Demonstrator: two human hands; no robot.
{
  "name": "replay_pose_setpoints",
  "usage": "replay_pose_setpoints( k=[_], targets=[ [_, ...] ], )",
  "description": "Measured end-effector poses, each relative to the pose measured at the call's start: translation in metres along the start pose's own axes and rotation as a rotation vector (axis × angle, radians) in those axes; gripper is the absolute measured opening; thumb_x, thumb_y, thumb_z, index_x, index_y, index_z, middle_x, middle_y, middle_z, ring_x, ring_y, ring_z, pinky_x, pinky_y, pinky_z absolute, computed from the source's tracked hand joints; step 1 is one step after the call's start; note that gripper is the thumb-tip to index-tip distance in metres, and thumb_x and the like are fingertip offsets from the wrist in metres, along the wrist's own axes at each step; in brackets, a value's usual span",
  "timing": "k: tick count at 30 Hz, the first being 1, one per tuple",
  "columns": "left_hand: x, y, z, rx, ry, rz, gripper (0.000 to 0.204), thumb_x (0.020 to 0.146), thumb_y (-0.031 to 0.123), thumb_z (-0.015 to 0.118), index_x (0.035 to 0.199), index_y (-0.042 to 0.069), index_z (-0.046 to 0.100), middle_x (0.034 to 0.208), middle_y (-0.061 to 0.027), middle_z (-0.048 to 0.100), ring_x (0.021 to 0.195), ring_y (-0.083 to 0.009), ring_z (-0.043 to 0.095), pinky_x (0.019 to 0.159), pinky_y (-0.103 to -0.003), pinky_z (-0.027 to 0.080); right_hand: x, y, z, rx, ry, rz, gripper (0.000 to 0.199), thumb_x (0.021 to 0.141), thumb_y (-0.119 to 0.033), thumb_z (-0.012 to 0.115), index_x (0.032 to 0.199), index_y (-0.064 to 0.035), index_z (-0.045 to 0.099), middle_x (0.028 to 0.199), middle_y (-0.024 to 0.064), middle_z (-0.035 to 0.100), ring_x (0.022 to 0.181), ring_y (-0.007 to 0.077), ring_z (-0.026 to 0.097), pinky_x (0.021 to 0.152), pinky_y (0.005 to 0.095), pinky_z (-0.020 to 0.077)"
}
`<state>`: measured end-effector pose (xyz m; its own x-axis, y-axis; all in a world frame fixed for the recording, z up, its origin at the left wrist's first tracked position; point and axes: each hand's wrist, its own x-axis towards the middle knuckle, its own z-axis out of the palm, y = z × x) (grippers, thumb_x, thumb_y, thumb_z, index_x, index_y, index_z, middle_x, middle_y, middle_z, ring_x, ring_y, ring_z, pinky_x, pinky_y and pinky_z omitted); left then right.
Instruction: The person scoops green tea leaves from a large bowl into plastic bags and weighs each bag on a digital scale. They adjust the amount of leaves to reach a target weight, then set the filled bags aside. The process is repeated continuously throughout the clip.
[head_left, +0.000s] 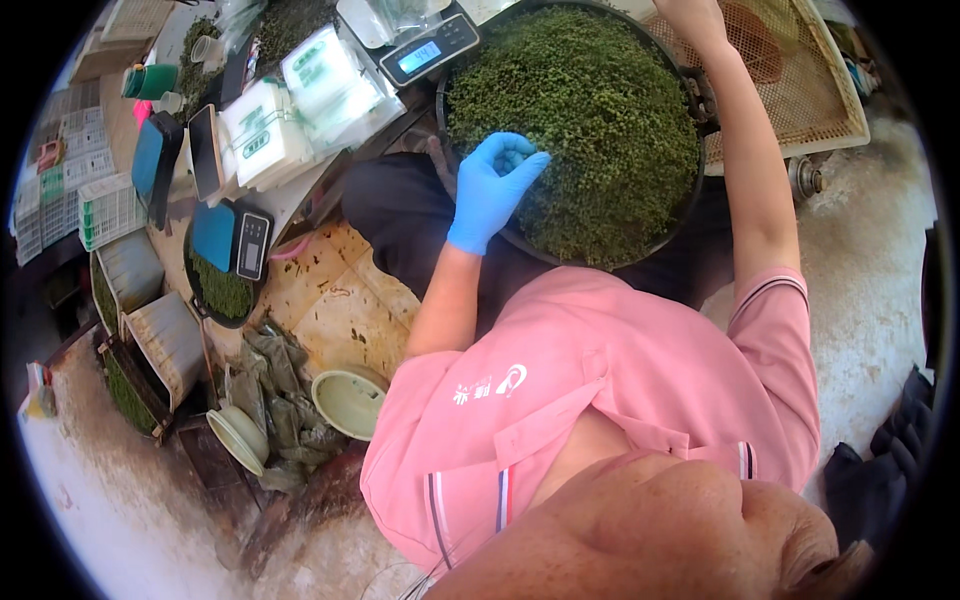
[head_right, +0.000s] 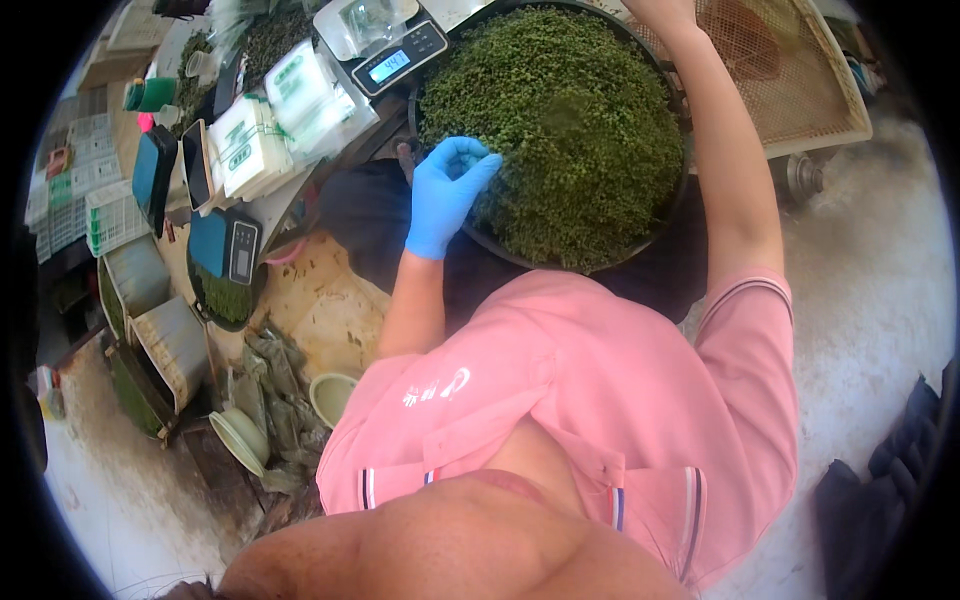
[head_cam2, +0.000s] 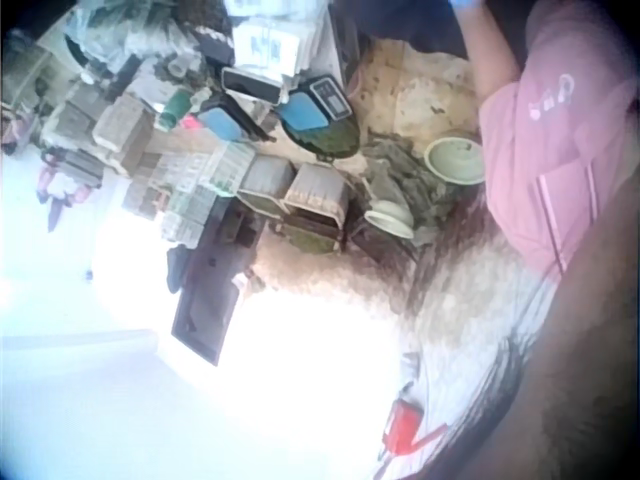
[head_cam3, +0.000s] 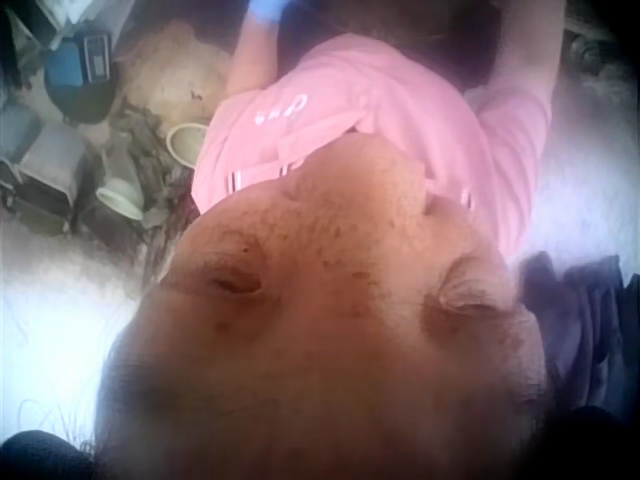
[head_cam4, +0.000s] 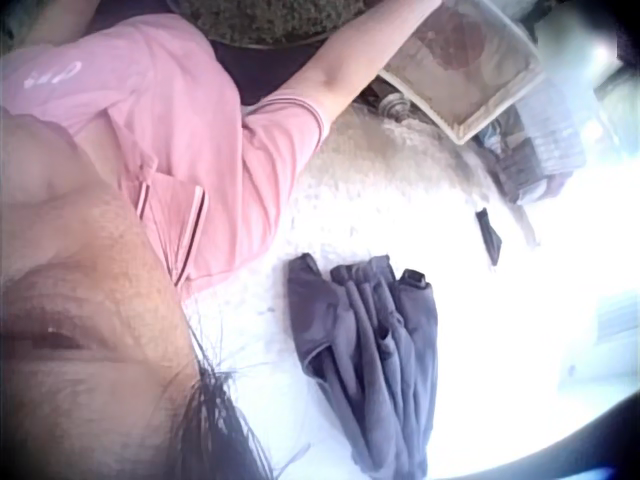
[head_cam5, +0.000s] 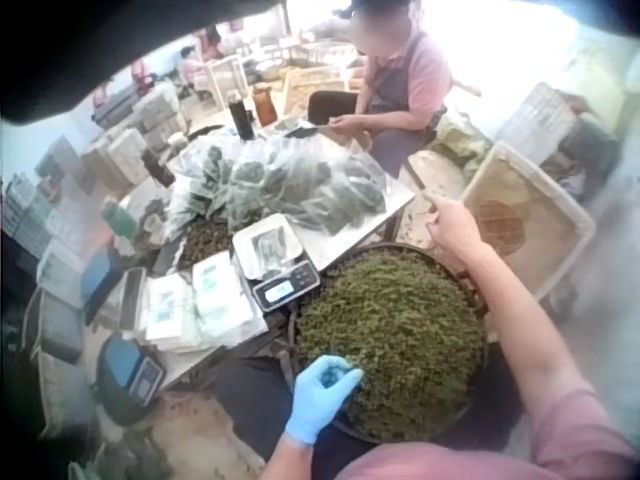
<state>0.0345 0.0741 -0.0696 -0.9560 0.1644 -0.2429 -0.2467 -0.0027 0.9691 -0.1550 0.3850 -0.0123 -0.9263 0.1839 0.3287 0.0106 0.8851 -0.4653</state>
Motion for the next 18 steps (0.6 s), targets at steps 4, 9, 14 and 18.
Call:
replay_pose_setpoints(
  k=[4, 9, 14, 18],
  targets=[
    [-0.004, 0.008, -0.011, -0.179, 0.000, -0.101, 0.015, 0.088, 0.009, 0.078, 0.100, 0.006, 0.068, 0.079, 0.0038, 0.064, 0.067, -0.0032, 0.056, 0.061, -0.019, 0.045, -0.017, -0.035, -0.017, 0.128, -0.072, -0.069, 0.019, 0.084, -0.012, 0.070, 0.099, -0.0028, 0.077, 0.081, 0.0164, 0.074, 0.074, 0.0279, 0.073, 0.071, 0.0390, 0.0568],
    [0.003, 0.022, -0.022, -0.199, 0.061, -0.080, 0.014, 0.089, 0.009, 0.077, 0.100, 0.006, 0.069, 0.080, 0.0025, 0.066, 0.063, -0.0043, 0.055, 0.057, -0.019, 0.040, -0.035, -0.082, 0.002, 0.266, -0.271, -0.182, 0.018, 0.084, -0.016, 0.071, 0.096, -0.0044, 0.077, 0.082, 0.0157, 0.074, 0.073, 0.0277, 0.072, 0.068, 0.0387, 0.0562],
    [0.009, 0.026, -0.025, -0.362, 0.142, -0.073, 0.013, 0.089, 0.011, 0.077, 0.099, 0.004, 0.072, 0.079, 0.0015, 0.067, 0.063, -0.0051, 0.056, 0.058, -0.020, 0.044, -0.035, -0.119, 0.037, 0.099, -0.406, -0.395, 0.020, 0.085, -0.024, 0.071, 0.095, -0.0081, 0.075, 0.084, 0.0136, 0.073, 0.082, 0.0333, 0.071, 0.074, 0.0451, 0.0558],
    [0.032, 0.020, -0.030, -0.393, 0.221, -0.035, 0.013, 0.091, 0.012, 0.076, 0.099, 0.003, 0.073, 0.078, 0.0004, 0.068, 0.063, -0.0063, 0.057, 0.059, -0.022, 0.045, -0.029, -0.124, 0.091, 0.056, -0.399, -0.516, 0.023, 0.083, -0.026, 0.072, 0.100, -0.0101, 0.074, 0.088, 0.0135, 0.072, 0.087, 0.0341, 0.070, 0.076, 0.0462, 0.0554]
  ],
)
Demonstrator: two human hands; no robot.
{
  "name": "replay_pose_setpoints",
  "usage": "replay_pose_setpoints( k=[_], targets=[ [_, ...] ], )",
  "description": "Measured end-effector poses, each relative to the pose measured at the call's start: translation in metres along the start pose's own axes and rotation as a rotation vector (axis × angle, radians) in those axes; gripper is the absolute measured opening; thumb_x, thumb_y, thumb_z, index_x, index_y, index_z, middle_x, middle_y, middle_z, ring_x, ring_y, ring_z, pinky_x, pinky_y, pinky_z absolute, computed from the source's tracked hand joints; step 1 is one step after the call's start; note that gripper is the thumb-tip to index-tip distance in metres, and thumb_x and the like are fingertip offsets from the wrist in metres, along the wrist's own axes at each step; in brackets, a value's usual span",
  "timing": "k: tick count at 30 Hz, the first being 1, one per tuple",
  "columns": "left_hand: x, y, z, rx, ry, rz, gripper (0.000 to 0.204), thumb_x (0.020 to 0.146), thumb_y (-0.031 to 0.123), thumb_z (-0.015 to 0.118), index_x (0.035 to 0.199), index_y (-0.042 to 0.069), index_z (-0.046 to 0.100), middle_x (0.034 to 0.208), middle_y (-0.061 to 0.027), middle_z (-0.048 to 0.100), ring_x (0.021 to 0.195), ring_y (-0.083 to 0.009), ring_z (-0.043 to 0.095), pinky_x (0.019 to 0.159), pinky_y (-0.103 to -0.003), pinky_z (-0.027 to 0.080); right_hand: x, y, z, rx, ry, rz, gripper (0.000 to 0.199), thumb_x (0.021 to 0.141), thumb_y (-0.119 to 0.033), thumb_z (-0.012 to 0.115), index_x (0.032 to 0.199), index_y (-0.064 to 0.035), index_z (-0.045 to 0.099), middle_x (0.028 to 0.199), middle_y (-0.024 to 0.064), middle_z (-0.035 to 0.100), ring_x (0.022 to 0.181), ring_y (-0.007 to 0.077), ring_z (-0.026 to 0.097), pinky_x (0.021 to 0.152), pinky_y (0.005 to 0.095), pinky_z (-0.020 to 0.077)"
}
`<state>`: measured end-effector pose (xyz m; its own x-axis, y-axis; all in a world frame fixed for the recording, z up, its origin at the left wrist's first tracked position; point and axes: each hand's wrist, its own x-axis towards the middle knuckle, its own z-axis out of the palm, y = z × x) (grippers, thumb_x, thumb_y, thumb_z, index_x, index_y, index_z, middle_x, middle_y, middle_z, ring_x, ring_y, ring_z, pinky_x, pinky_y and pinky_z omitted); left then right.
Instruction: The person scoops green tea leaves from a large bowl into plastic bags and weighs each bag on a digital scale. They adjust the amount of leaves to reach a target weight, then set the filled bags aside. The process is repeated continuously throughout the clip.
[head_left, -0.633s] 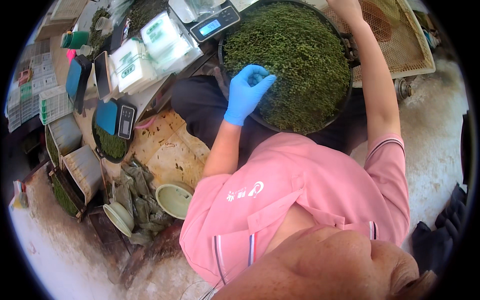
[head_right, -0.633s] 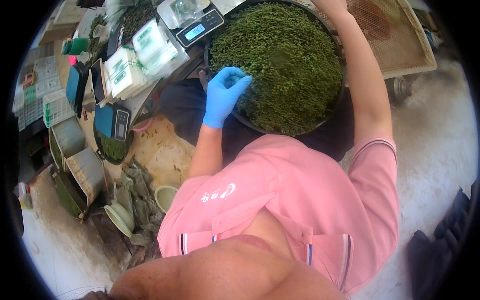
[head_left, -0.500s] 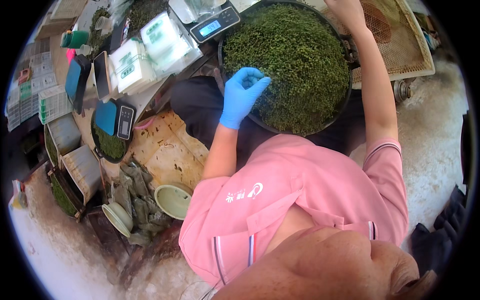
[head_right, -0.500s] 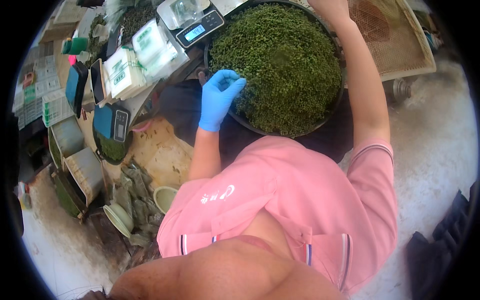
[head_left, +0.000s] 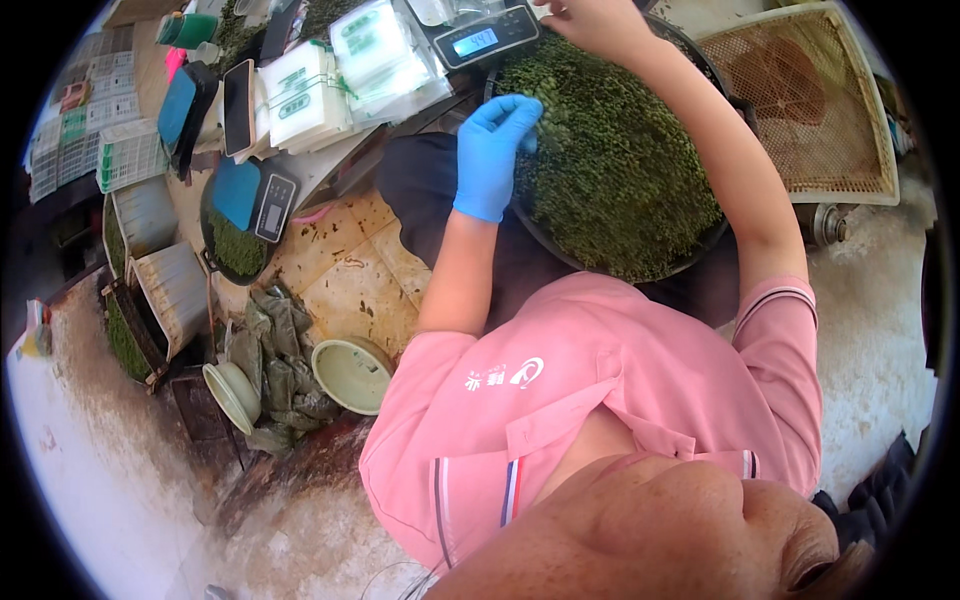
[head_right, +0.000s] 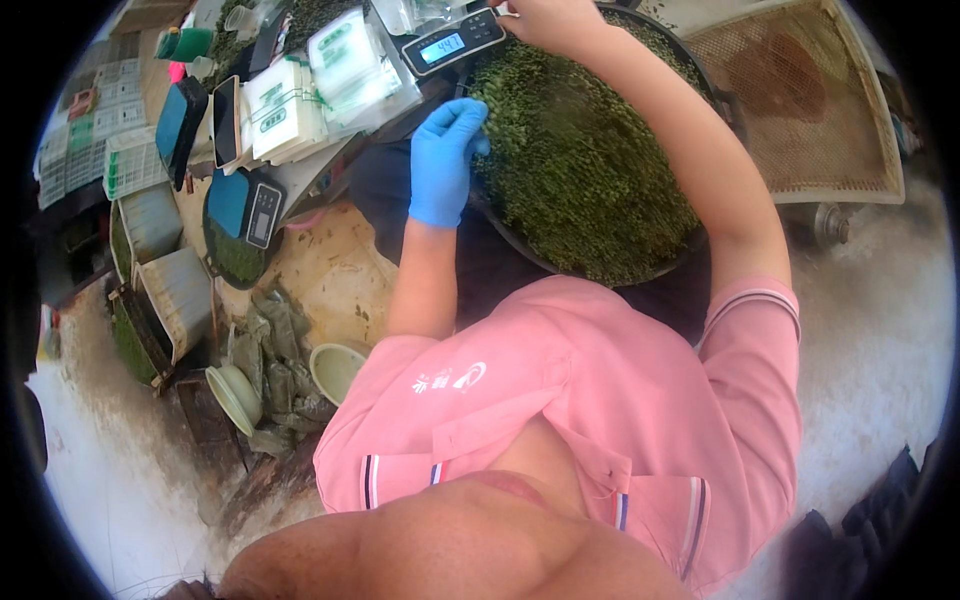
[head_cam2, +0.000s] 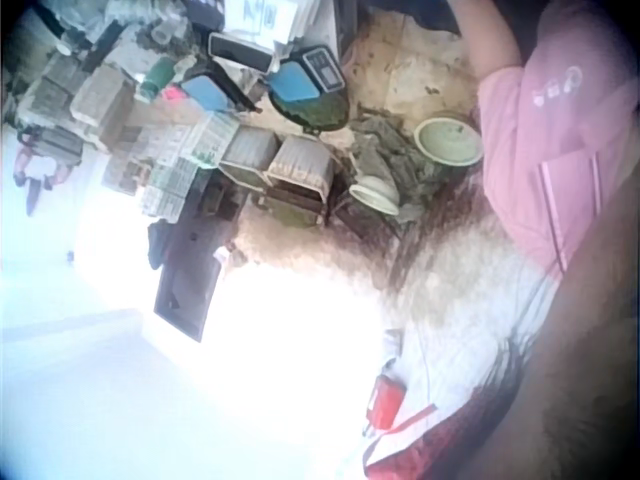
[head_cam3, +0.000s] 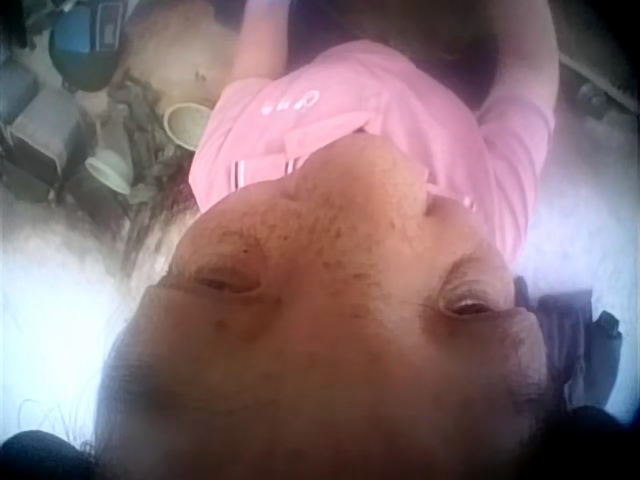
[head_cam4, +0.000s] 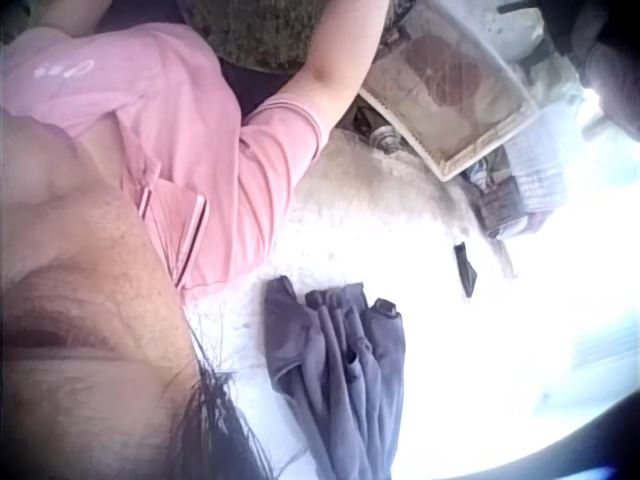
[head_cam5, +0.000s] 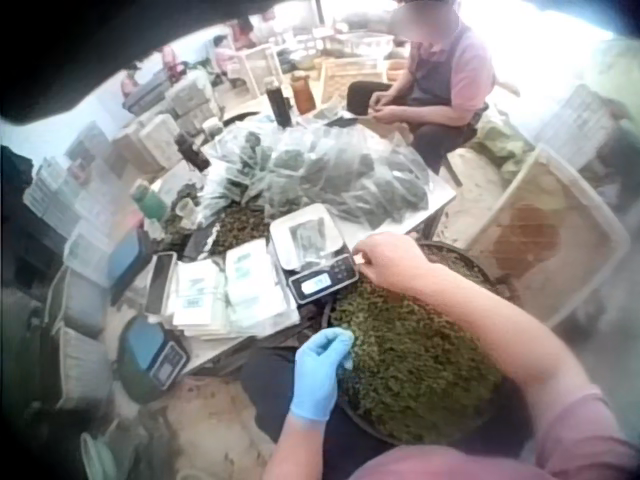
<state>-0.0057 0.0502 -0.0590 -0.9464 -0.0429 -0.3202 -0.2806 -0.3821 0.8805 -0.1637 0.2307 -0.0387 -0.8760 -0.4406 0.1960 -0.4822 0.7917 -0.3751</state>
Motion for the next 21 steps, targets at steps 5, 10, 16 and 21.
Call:
replay_pose_setpoints(
  k=[5, 10, 16, 21],
  targets=[
    [0.047, -0.004, -0.013, -0.228, 0.186, 0.075, 0.008, 0.097, 0.014, 0.069, 0.098, 0.006, 0.068, 0.075, 0.0015, 0.057, 0.063, -0.0103, 0.054, 0.059, -0.027, 0.044, 0.025, -0.033, 0.027, 0.014, 0.006, -0.074, 0.029, 0.082, -0.030, 0.073, 0.098, -0.0067, 0.067, 0.090, 0.0174, 0.069, 0.085, 0.0374, 0.068, 0.073, 0.0485, 0.0548],
    [0.098, -0.016, -0.012, -0.398, 0.331, 0.030, 0.020, 0.095, 0.026, 0.073, 0.089, 0.012, 0.060, 0.076, 0.0015, 0.054, 0.071, -0.0134, 0.055, 0.063, -0.031, 0.046, 0.038, -0.023, 0.066, 0.018, 0.211, -0.162, 0.021, 0.089, -0.025, 0.065, 0.085, -0.0045, 0.061, 0.079, 0.0191, 0.065, 0.075, 0.0408, 0.066, 0.067, 0.0521, 0.0533],
    [0.161, -0.032, -0.019, -0.739, 0.198, 0.032, 0.014, 0.098, 0.019, 0.064, 0.107, 0.008, 0.066, 0.093, -0.0035, 0.066, 0.080, -0.0172, 0.062, 0.073, -0.033, 0.053, 0.040, -0.025, 0.066, 0.112, 0.212, -0.113, 0.023, 0.094, -0.025, 0.060, 0.087, -0.0039, 0.062, 0.080, 0.0214, 0.066, 0.075, 0.0437, 0.065, 0.068, 0.0537, 0.0519],
    [0.170, -0.040, -0.014, -0.659, 0.084, 0.191, 0.016, 0.099, 0.018, 0.059, 0.113, 0.014, 0.065, 0.101, 0.0014, 0.066, 0.084, -0.0156, 0.061, 0.074, -0.031, 0.053, 0.041, -0.020, 0.065, 0.126, 0.167, -0.094, 0.022, 0.095, -0.025, 0.059, 0.088, -0.0051, 0.062, 0.080, 0.0225, 0.066, 0.076, 0.0440, 0.066, 0.069, 0.0541, 0.0515]
  ],
)
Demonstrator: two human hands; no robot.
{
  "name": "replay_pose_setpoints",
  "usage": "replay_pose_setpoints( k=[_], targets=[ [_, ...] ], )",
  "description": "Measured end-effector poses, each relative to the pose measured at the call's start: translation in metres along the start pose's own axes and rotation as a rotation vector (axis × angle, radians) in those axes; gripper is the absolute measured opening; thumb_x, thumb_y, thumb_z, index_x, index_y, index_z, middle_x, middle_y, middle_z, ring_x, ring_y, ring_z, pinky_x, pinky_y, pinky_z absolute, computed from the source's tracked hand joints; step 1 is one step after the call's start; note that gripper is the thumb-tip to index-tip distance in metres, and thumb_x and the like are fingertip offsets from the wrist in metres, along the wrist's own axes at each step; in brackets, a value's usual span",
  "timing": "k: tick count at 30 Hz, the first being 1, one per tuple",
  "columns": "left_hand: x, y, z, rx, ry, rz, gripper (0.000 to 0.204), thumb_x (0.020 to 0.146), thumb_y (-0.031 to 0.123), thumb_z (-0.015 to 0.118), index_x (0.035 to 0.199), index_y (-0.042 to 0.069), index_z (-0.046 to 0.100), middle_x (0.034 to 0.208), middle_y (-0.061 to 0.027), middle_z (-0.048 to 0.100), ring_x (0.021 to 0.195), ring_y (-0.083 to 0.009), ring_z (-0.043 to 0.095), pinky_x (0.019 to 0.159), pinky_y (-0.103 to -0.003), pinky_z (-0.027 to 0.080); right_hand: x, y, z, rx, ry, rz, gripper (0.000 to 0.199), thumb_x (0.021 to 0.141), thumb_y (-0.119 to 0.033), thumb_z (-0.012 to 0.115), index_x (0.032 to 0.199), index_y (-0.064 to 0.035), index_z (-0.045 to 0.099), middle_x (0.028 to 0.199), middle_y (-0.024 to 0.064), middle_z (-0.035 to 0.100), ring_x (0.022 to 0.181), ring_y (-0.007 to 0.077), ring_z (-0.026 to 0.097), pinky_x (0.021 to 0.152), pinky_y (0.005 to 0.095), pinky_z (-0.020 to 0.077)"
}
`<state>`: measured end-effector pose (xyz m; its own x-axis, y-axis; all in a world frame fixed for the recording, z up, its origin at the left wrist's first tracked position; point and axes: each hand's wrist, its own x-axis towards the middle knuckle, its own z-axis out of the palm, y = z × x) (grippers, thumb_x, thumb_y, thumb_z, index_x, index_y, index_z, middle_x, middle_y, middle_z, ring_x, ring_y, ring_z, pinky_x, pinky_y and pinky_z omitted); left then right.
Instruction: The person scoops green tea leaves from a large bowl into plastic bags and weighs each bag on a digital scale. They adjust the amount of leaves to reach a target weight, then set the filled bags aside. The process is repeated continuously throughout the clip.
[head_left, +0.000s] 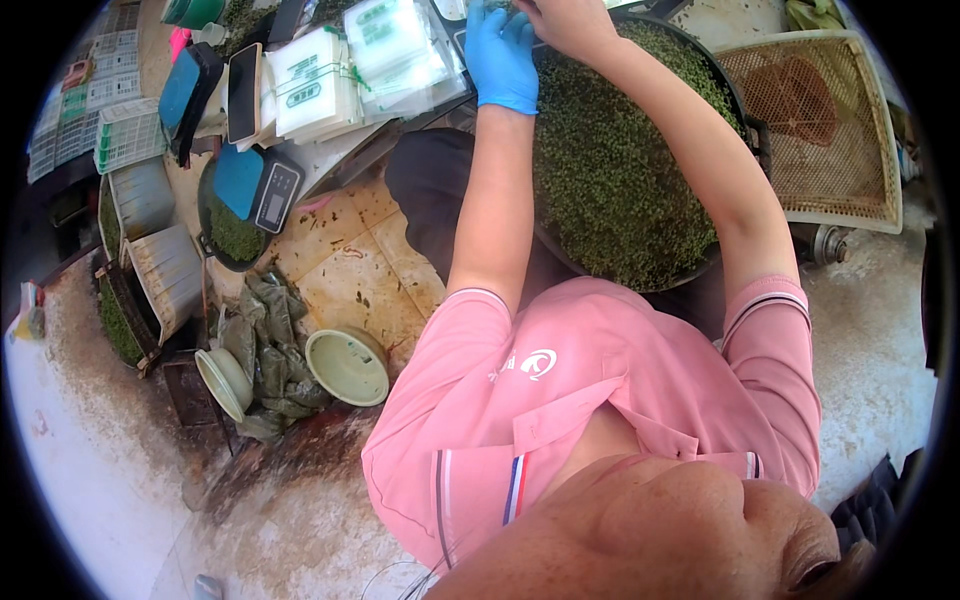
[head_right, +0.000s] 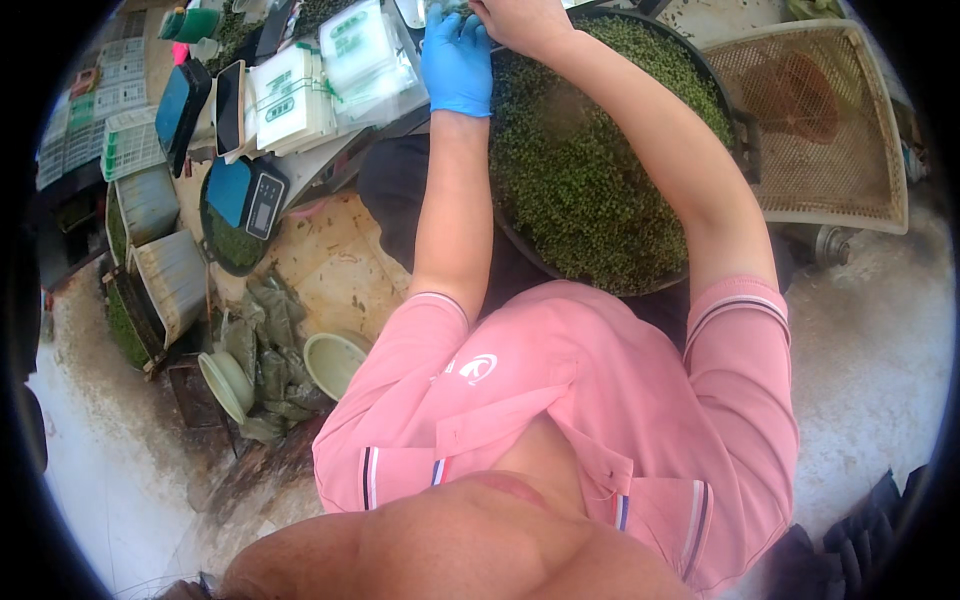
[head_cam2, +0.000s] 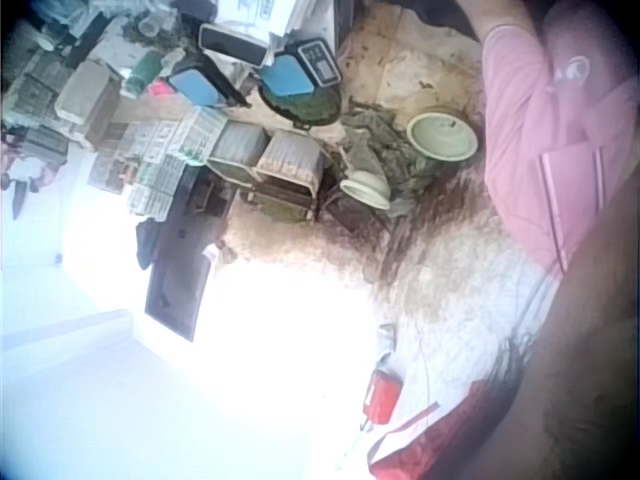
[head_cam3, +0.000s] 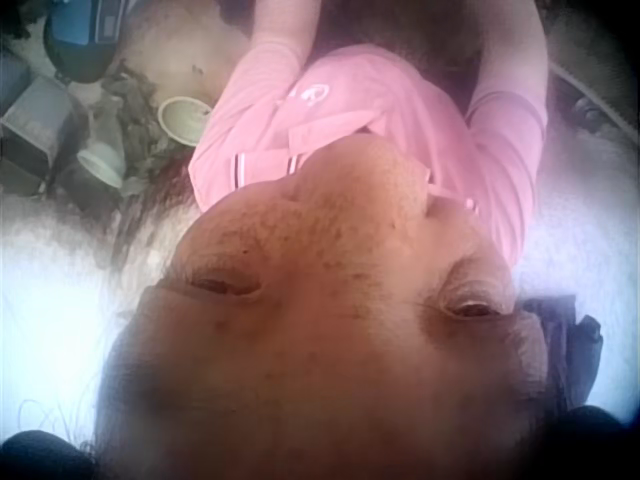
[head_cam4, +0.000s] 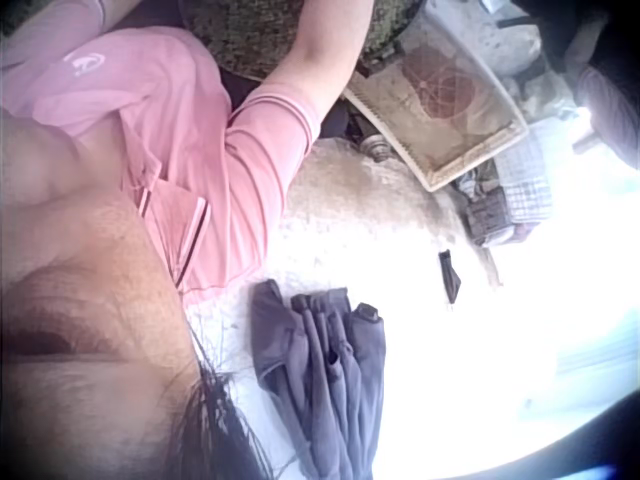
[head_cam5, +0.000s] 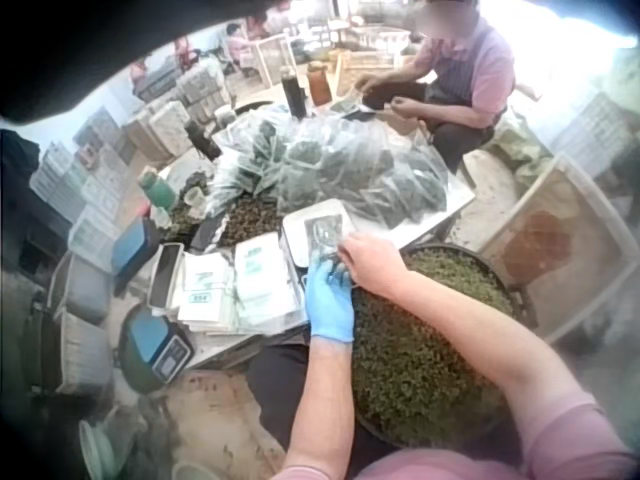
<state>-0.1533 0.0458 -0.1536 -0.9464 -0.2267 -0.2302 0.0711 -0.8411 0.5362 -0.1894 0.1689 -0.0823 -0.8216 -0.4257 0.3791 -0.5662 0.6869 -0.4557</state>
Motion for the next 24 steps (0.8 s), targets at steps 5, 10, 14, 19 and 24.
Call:
replay_pose_setpoints(
  k=[5, 10, 14, 19, 24],
  targets=[
    [-0.030, 0.032, 0.027, -0.035, -0.109, -0.014, 0.027, 0.098, 0.020, 0.063, 0.120, 0.003, 0.064, 0.102, -0.0063, 0.066, 0.086, -0.0201, 0.065, 0.075, -0.035, 0.055, 0.003, 0.001, -0.002, -0.049, -0.067, 0.022, 0.020, 0.094, -0.024, 0.060, 0.089, -0.0059, 0.064, 0.080, 0.0209, 0.067, 0.077, 0.0424, 0.066, 0.069, 0.0525, 0.0522],
    [-0.084, 0.035, 0.023, 0.419, -0.040, 0.131, 0.048, 0.100, 0.010, 0.059, 0.145, -0.003, 0.048, 0.130, -0.0162, 0.061, 0.095, -0.0237, 0.068, 0.081, -0.038, 0.057, -0.013, 0.002, -0.027, 0.006, 0.006, -0.001, 0.018, 0.092, -0.024, 0.063, 0.093, -0.0069, 0.069, 0.081, 0.0160, 0.068, 0.079, 0.0377, 0.068, 0.069, 0.0472, 0.0532],
    [-0.081, 0.026, -0.002, 1.352, -0.051, 0.673, 0.049, 0.092, 0.016, 0.072, 0.138, 0.006, 0.059, 0.112, -0.0109, 0.073, 0.083, -0.0188, 0.071, 0.072, -0.034, 0.057, -0.022, -0.012, -0.055, 0.020, -0.003, 0.092, 0.016, 0.088, -0.023, 0.069, 0.090, -0.0076, 0.071, 0.082, 0.0137, 0.069, 0.079, 0.0347, 0.069, 0.069, 0.0444, 0.0537],
    [-0.046, 0.015, -0.003, 1.847, 0.287, 0.532, 0.033, 0.086, 0.031, 0.077, 0.108, 0.008, 0.073, 0.079, -0.0036, 0.075, 0.075, -0.0175, 0.072, 0.065, -0.031, 0.054, -0.037, -0.021, -0.075, -0.027, 0.049, 0.063, 0.016, 0.087, -0.023, 0.071, 0.085, -0.0071, 0.073, 0.081, 0.0129, 0.070, 0.077, 0.0322, 0.069, 0.068, 0.0428, 0.0540],
    [-0.015, 0.014, -0.024, 1.285, 0.216, 0.553, 0.034, 0.086, 0.032, 0.074, 0.099, 0.000, 0.074, 0.070, -0.0110, 0.073, 0.064, -0.0219, 0.071, 0.063, -0.037, 0.055, -0.054, -0.032, -0.102, 0.074, 0.111, 0.119, 0.017, 0.085, -0.022, 0.073, 0.080, -0.0061, 0.073, 0.080, 0.0115, 0.070, 0.074, 0.0320, 0.070, 0.065, 0.0434, 0.0537]
  ],
)
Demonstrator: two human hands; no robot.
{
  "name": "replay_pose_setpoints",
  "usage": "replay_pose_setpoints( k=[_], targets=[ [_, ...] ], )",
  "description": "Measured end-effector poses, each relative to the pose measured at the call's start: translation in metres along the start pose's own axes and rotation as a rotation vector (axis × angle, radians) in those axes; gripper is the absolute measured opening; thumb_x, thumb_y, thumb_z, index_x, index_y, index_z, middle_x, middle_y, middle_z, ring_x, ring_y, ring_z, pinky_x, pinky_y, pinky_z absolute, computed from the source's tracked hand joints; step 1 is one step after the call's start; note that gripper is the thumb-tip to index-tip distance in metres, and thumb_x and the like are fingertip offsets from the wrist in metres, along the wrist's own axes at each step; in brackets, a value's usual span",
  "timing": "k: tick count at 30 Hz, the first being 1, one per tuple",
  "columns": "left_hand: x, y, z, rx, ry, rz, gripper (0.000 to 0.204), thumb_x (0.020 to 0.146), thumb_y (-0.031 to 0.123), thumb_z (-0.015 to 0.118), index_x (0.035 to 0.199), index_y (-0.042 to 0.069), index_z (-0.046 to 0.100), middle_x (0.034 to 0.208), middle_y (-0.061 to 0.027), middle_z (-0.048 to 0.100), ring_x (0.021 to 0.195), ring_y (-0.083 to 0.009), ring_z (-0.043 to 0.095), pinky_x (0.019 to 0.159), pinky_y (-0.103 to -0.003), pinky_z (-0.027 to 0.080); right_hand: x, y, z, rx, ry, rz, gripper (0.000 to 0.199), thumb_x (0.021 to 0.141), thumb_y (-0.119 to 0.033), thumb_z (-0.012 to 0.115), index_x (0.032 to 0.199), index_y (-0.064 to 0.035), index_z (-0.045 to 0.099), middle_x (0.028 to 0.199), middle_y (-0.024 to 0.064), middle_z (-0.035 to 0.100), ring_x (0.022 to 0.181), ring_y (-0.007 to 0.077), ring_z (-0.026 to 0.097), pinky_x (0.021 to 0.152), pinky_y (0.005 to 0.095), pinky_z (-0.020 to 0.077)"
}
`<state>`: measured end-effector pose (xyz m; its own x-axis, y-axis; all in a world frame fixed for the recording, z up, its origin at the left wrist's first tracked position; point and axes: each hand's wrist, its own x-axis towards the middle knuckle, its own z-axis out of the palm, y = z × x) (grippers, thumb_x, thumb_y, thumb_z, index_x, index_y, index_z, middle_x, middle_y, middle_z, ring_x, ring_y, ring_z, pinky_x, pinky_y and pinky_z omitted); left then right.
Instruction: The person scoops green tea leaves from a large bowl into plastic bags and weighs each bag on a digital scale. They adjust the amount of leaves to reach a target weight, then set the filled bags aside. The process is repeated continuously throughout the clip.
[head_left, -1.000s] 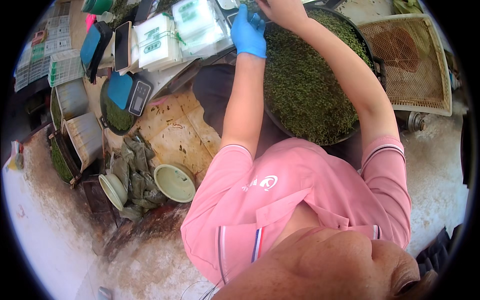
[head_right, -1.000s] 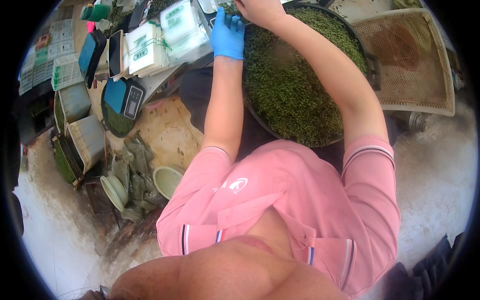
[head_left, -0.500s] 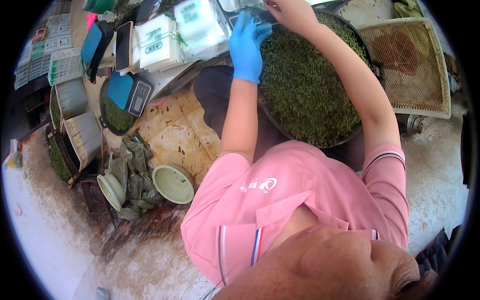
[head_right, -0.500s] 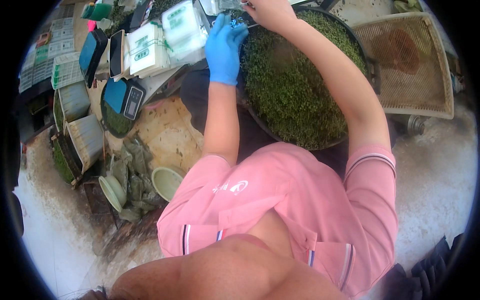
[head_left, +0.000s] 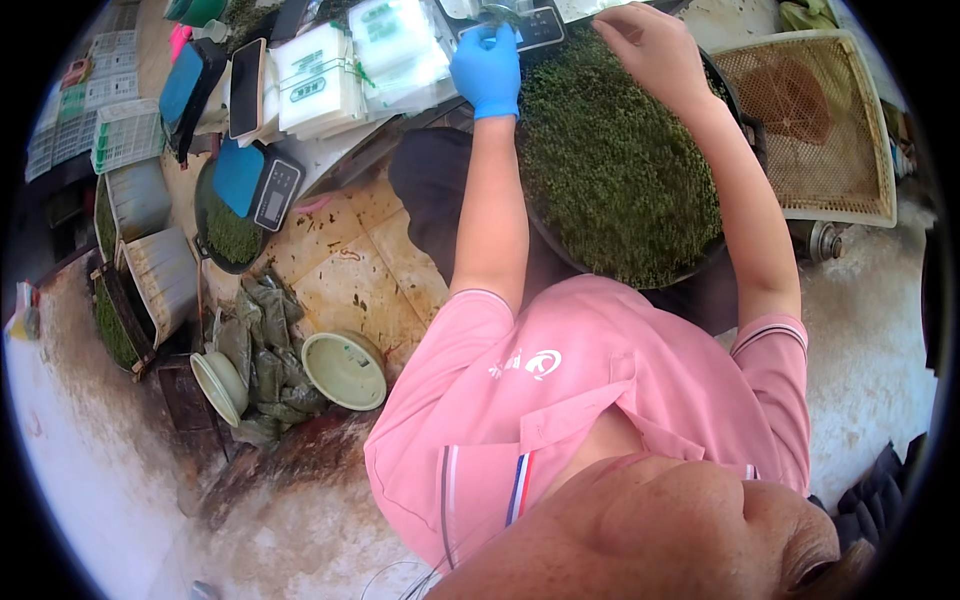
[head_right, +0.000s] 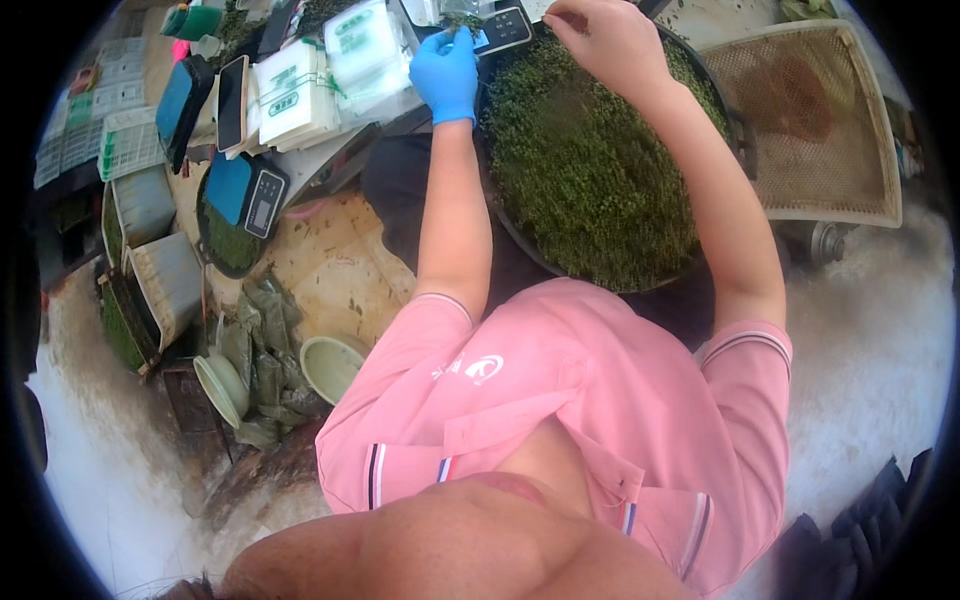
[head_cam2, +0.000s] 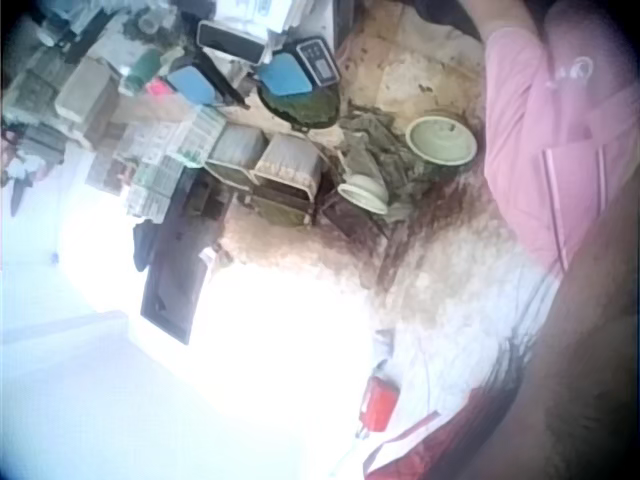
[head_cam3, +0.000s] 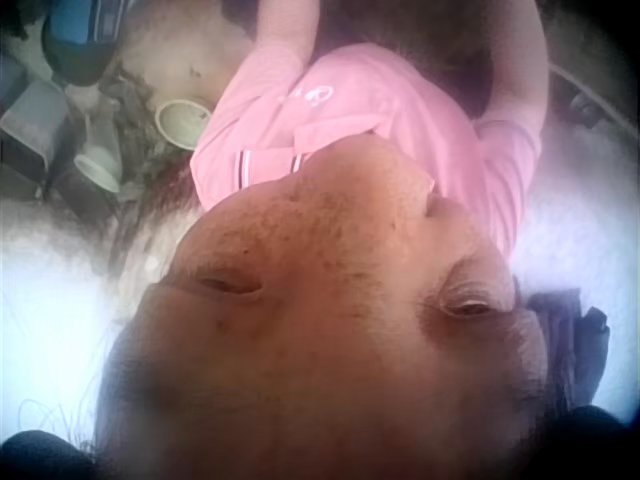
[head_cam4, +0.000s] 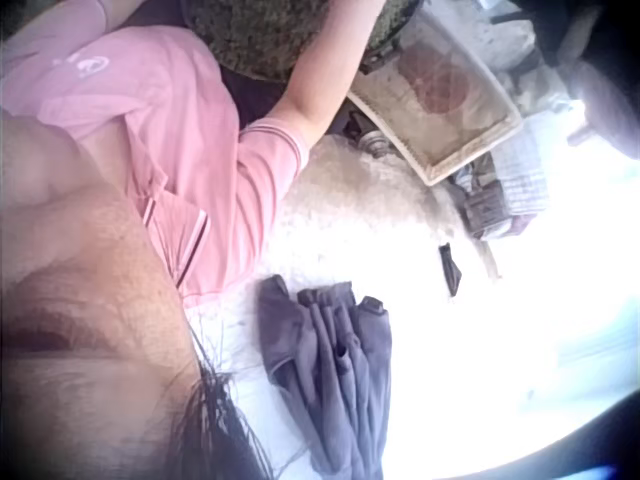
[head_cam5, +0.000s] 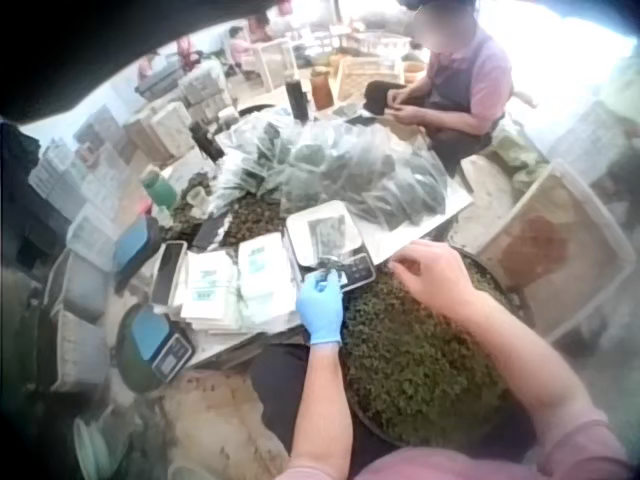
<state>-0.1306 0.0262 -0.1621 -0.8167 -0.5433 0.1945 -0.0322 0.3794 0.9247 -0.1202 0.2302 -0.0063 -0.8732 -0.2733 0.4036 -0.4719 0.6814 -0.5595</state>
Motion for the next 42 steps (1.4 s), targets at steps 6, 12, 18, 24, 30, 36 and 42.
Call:
replay_pose_setpoints(
  k=[6, 12, 18, 24, 30, 36, 42],
  targets=[
    [0.021, 0.062, -0.001, 0.290, -0.180, -0.109, 0.025, 0.097, 0.028, 0.059, 0.101, 0.006, 0.070, 0.072, -0.0084, 0.072, 0.071, -0.0250, 0.069, 0.068, -0.038, 0.055, -0.025, 0.004, -0.007, 0.023, -0.064, -0.052, 0.013, 0.094, -0.015, 0.072, 0.102, -0.0055, 0.075, 0.091, 0.0062, 0.073, 0.079, 0.0180, 0.071, 0.071, 0.0300, 0.0552],
    [0.011, 0.041, 0.006, 0.508, -0.167, 0.092, 0.031, 0.096, 0.029, 0.059, 0.116, 0.007, 0.067, 0.074, -0.0126, 0.073, 0.067, -0.0302, 0.070, 0.062, -0.044, 0.054, -0.041, -0.005, -0.015, 0.050, -0.063, -0.042, 0.014, 0.092, -0.021, 0.072, 0.099, -0.0087, 0.075, 0.091, 0.0053, 0.072, 0.080, 0.0203, 0.073, 0.072, 0.0304, 0.0563],
    [-0.030, 0.049, -0.039, 0.145, -0.395, -0.087, 0.052, 0.099, 0.031, 0.051, 0.144, 0.004, 0.049, 0.073, -0.0113, 0.073, 0.071, -0.0316, 0.071, 0.068, -0.046, 0.054, -0.059, -0.012, -0.036, 0.065, -0.055, 0.047, 0.014, 0.092, -0.017, 0.073, 0.100, -0.0050, 0.075, 0.091, 0.0061, 0.072, 0.080, 0.0193, 0.073, 0.072, 0.0289, 0.0562],
    [-0.040, 0.054, -0.101, -0.039, -0.375, -0.148, 0.054, 0.103, 0.014, 0.054, 0.151, -0.004, 0.038, 0.072, -0.0087, 0.068, 0.058, -0.0112, 0.063, 0.052, -0.028, 0.053, -0.074, -0.020, -0.048, 0.120, -0.022, 0.102, 0.015, 0.090, -0.014, 0.075, 0.100, -0.0025, 0.074, 0.090, 0.0077, 0.073, 0.078, 0.0166, 0.072, 0.073, 0.0278, 0.0557],
    [-0.037, 0.061, -0.112, 0.001, -0.348, -0.081, 0.050, 0.102, 0.015, 0.056, 0.146, -0.005, 0.046, 0.075, -0.0086, 0.070, 0.061, -0.0103, 0.064, 0.056, -0.027, 0.053, -0.085, -0.027, -0.053, 0.140, -0.012, 0.145, 0.016, 0.090, -0.014, 0.075, 0.100, -0.0024, 0.074, 0.089, 0.0076, 0.073, 0.078, 0.0163, 0.072, 0.073, 0.0275, 0.0554],
    [-0.034, 0.048, -0.091, 0.339, -0.284, 0.214, 0.038, 0.097, 0.028, 0.063, 0.132, 0.013, 0.064, 0.085, -0.0075, 0.075, 0.073, -0.0216, 0.072, 0.067, -0.036, 0.055, -0.080, -0.033, -0.056, 0.071, -0.068, 0.106, 0.013, 0.092, -0.014, 0.072, 0.099, -0.0028, 0.075, 0.089, 0.0076, 0.073, 0.080, 0.0177, 0.072, 0.074, 0.0277, 0.0555],
    [0.003, 0.022, -0.051, 0.726, -0.290, 0.370, 0.036, 0.092, 0.042, 0.066, 0.122, 0.023, 0.072, 0.089, -0.0083, 0.076, 0.082, -0.0304, 0.073, 0.071, -0.044, 0.056, -0.038, -0.035, -0.003, -0.283, -0.390, -0.061, 0.023, 0.097, -0.021, 0.066, 0.117, -0.0096, 0.070, 0.097, 0.0101, 0.073, 0.092, 0.0274, 0.071, 0.080, 0.0385, 0.0565]
  ],
)
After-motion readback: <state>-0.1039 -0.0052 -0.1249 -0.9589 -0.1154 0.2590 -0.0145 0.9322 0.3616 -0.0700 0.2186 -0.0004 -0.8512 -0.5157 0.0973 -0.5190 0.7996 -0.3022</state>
